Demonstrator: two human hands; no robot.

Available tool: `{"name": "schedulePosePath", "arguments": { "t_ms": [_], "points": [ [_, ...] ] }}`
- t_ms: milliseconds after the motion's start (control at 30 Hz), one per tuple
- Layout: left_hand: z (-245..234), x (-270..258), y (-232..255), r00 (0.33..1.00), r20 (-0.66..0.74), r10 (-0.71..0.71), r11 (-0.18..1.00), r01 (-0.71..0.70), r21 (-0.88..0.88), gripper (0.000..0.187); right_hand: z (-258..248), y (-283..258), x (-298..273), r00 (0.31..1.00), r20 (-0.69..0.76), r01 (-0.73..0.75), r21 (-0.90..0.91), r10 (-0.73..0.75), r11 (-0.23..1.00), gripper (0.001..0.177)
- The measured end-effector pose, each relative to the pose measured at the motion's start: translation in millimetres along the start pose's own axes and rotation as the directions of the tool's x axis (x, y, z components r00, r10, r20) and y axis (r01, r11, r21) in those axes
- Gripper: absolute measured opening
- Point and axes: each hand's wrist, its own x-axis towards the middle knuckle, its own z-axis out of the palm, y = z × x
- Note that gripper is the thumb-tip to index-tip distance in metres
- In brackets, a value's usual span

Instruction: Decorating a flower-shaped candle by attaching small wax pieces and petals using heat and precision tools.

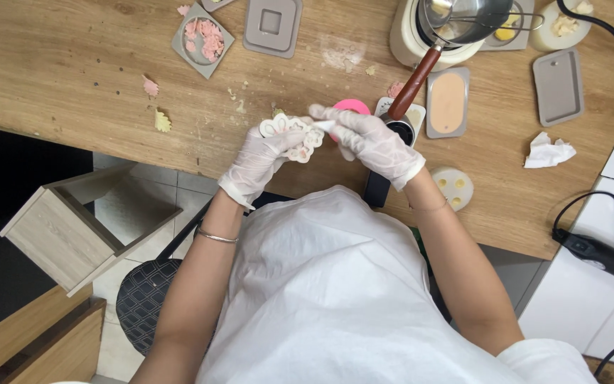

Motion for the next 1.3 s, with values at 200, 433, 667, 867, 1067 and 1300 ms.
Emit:
{"name": "schedulePosePath", "arguments": {
  "t_ms": [200, 433, 667, 867, 1067, 1300],
  "points": [
    [-7, 15, -34, 0.992, -0.029, 0.125, 0.985, -0.128, -0.113, 0.024, 21, 1, -7, 0.944, -0.27, -0.189, 0.032, 0.19, 0.981, 0.041],
    [8, 10, -29, 0.985, -0.12, 0.124, 0.986, -0.136, -0.094, 0.03, 31, 45, -7, 0.956, -0.29, -0.021, -0.204, -0.04, 0.979, 0.045],
    [6, 16, -42, 0.974, -0.157, 0.16, 0.986, -0.165, -0.019, 0.028, 47, 34, -9, 0.841, -0.294, 0.038, -0.806, -0.455, 0.591, 0.038],
    [1, 19, -47, 0.97, -0.189, 0.152, 0.987, -0.161, -0.03, 0.028, 42, 37, -7, 0.849, -0.327, -0.01, -0.795, -0.416, 0.606, 0.032],
    [-6, 26, -54, 0.947, -0.29, 0.14, 0.988, -0.153, -0.02, 0.02, 22, 75, -5, 0.808, -0.522, 0.141, -0.282, -0.275, 0.949, 0.029],
    [0, 12, -35, 0.908, -0.396, 0.137, 0.99, -0.138, 0.026, 0.017, -35, 11, -54, 0.517, -0.815, 0.146, 0.386, 0.263, 0.911, 0.011]
  ]
}}
